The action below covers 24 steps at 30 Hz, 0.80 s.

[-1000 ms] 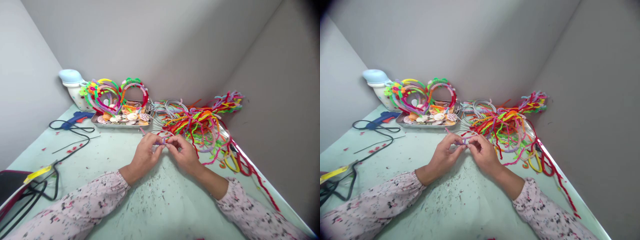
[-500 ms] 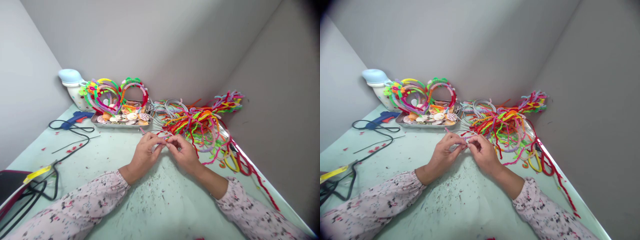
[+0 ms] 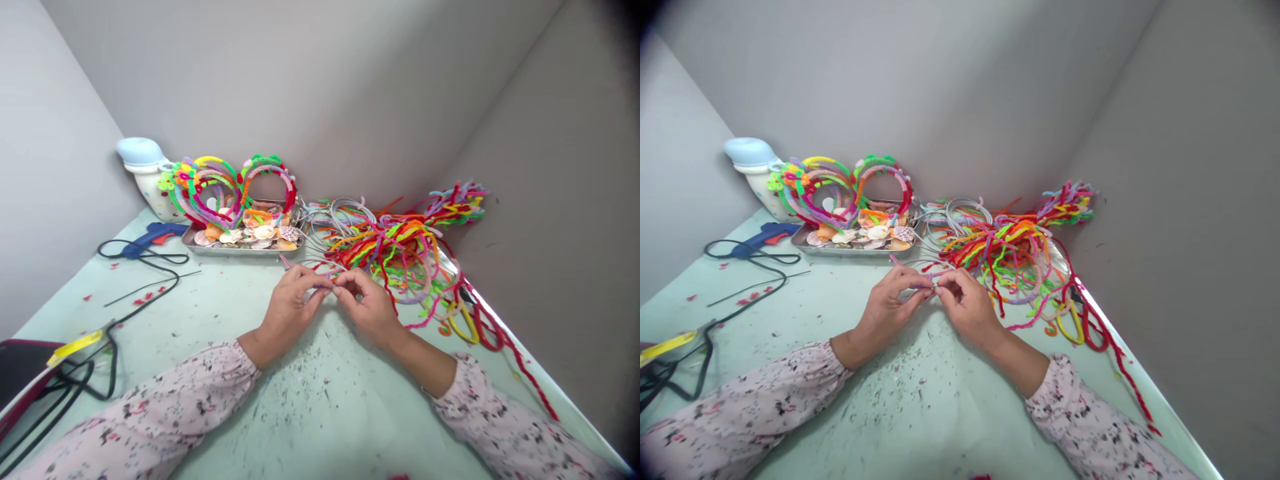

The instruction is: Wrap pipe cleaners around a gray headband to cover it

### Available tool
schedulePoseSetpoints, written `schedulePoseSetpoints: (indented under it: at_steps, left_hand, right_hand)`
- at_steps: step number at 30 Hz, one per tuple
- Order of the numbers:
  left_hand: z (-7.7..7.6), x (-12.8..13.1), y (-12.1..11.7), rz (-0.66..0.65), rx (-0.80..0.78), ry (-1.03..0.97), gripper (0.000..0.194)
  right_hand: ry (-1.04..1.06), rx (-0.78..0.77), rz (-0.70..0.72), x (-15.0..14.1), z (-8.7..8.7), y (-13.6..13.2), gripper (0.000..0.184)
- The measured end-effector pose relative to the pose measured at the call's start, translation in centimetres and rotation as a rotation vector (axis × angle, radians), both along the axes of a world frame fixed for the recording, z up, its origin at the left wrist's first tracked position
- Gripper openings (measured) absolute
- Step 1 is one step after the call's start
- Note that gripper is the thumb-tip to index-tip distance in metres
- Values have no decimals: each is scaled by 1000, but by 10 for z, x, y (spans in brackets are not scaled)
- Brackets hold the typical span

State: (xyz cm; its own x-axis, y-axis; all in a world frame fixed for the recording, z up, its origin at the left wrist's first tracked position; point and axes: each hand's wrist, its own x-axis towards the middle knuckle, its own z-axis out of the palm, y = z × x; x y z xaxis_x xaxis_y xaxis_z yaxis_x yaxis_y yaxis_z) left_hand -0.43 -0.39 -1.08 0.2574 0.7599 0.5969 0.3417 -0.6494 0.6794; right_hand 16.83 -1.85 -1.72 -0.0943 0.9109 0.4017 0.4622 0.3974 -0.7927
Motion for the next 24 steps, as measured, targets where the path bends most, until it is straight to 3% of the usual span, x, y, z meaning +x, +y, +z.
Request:
schedulePoseSetpoints:
  at_steps: [24]
  left_hand:
    - [5, 1, -1, 26, -97, 154, 8]
  right_hand:
    - [-48, -7, -6, -2, 3, -1, 4]
